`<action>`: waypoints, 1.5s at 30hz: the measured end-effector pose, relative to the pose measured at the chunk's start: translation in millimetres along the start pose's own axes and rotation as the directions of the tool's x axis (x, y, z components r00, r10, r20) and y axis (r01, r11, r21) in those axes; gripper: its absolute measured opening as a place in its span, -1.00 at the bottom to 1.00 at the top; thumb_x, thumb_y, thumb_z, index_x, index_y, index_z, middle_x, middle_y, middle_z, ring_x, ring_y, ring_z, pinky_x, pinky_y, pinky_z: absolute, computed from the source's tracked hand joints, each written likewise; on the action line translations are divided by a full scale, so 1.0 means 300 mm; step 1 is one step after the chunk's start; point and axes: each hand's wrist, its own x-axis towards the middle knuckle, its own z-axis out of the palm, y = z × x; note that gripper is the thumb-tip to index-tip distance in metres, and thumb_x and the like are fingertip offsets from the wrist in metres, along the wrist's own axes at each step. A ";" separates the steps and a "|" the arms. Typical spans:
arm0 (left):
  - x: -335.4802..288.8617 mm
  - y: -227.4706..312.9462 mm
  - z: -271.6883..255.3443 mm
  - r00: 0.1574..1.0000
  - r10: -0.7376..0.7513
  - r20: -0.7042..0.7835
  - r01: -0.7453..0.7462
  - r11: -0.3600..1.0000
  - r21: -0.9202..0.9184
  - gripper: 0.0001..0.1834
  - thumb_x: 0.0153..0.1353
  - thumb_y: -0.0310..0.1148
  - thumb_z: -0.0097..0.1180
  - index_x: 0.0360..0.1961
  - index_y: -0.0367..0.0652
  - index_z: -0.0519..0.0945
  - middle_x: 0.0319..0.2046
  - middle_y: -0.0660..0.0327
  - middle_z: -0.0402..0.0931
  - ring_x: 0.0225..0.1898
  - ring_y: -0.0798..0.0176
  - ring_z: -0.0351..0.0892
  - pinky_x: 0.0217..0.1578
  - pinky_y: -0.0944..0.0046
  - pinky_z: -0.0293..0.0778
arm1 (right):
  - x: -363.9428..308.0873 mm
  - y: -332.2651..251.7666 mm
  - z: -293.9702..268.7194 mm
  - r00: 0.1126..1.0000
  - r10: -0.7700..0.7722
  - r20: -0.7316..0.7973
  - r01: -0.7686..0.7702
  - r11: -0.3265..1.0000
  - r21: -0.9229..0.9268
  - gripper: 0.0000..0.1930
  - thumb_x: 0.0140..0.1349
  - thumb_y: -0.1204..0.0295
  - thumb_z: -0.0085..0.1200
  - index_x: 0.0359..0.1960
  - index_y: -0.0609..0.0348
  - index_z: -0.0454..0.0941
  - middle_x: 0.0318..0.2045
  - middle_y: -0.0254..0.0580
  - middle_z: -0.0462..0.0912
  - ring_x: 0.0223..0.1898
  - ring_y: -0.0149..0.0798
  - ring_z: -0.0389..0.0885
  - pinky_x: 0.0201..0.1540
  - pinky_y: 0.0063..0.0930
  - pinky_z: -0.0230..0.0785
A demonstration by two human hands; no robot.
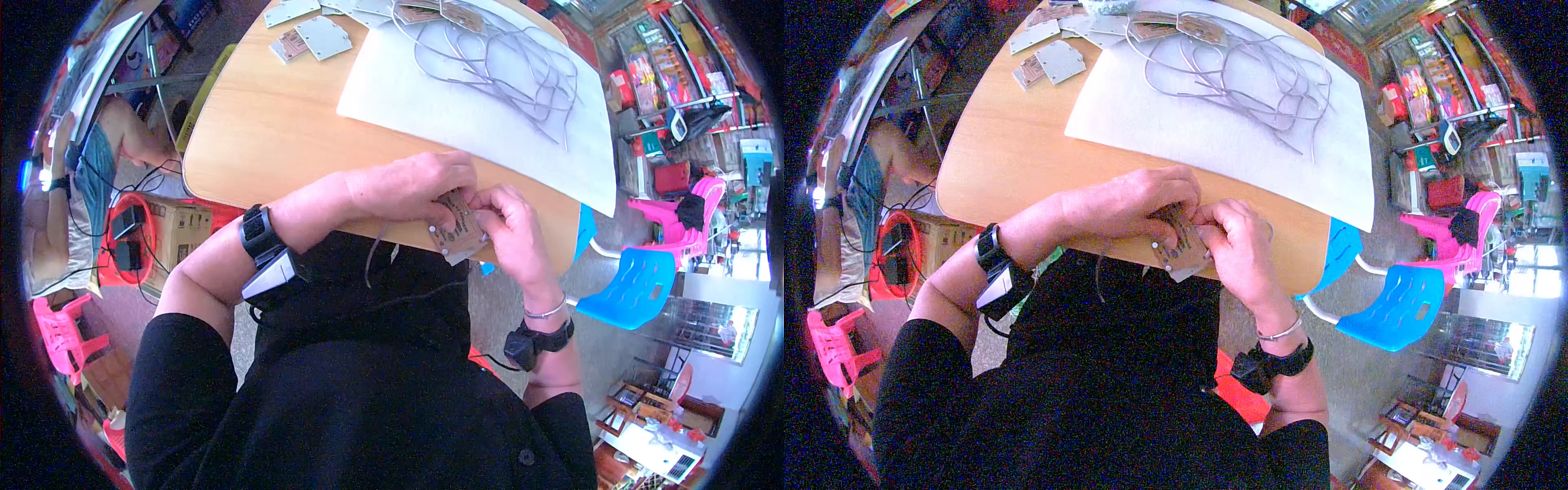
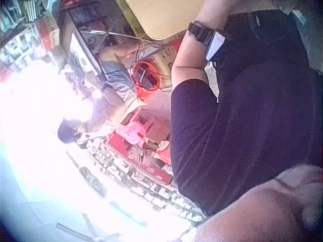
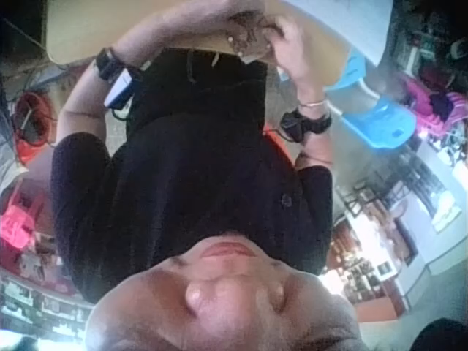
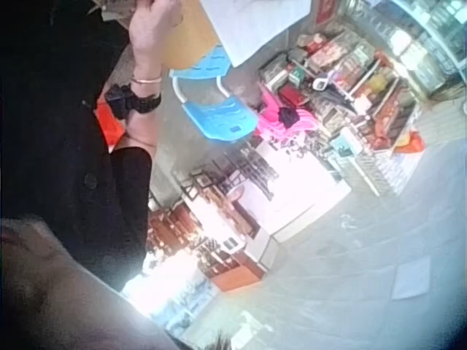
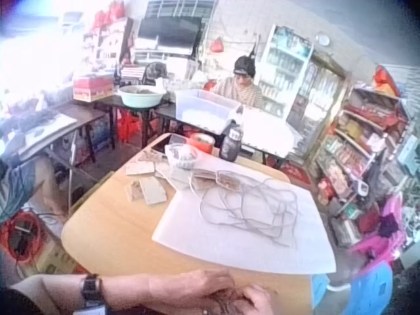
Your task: Assembling components by threading wires through holes in a small cardboard or plastic housing.
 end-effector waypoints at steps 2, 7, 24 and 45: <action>-0.002 0.001 0.004 1.000 0.001 -0.001 -0.001 1.000 -0.029 -0.70 -0.15 -0.50 0.29 -0.36 -0.27 0.46 -0.37 0.08 0.43 -0.27 -0.02 0.49 -0.24 0.12 0.42 | -0.003 0.010 -0.001 1.000 0.012 0.008 -0.012 1.000 0.012 -0.89 -0.02 0.55 0.06 -0.41 0.27 0.57 -0.42 -0.06 0.57 -0.31 -0.05 0.54 -0.24 -0.27 0.38; 0.008 -0.030 -0.007 0.997 0.080 0.018 -0.079 0.996 -0.051 -0.74 -0.16 -0.51 0.28 -0.39 -0.23 0.50 -0.32 0.13 0.41 -0.23 0.03 0.47 -0.23 0.17 0.42 | 0.003 -0.006 -0.017 0.988 0.110 0.109 -0.131 0.970 0.206 -0.88 0.04 0.54 0.06 -0.36 0.29 0.56 -0.42 -0.13 0.58 -0.35 -0.17 0.56 -0.25 -0.37 0.40; 0.006 -0.001 -0.023 0.999 0.047 -0.002 -0.047 0.995 0.094 -0.80 -0.03 -0.43 0.23 -0.33 -0.15 0.53 -0.34 0.18 0.45 -0.25 0.07 0.50 -0.24 0.17 0.44 | -0.014 -0.043 -0.045 0.979 0.108 0.175 -0.173 0.892 0.417 -0.88 0.17 0.57 0.00 -0.31 0.34 0.55 -0.41 -0.25 0.49 -0.36 -0.39 0.49 -0.29 -0.52 0.37; 0.006 -0.005 -0.007 0.978 0.015 -0.209 0.000 0.997 0.074 -0.83 -0.02 -0.41 0.24 -0.36 -0.16 0.57 -0.53 0.14 0.56 -0.45 0.11 0.59 -0.36 0.20 0.47 | 0.068 -0.086 -0.085 0.974 -0.186 0.128 0.194 0.980 -0.052 -0.93 0.00 0.58 0.06 -0.44 0.22 0.54 -0.43 -0.17 0.48 -0.20 -0.09 0.42 -0.11 -0.28 0.28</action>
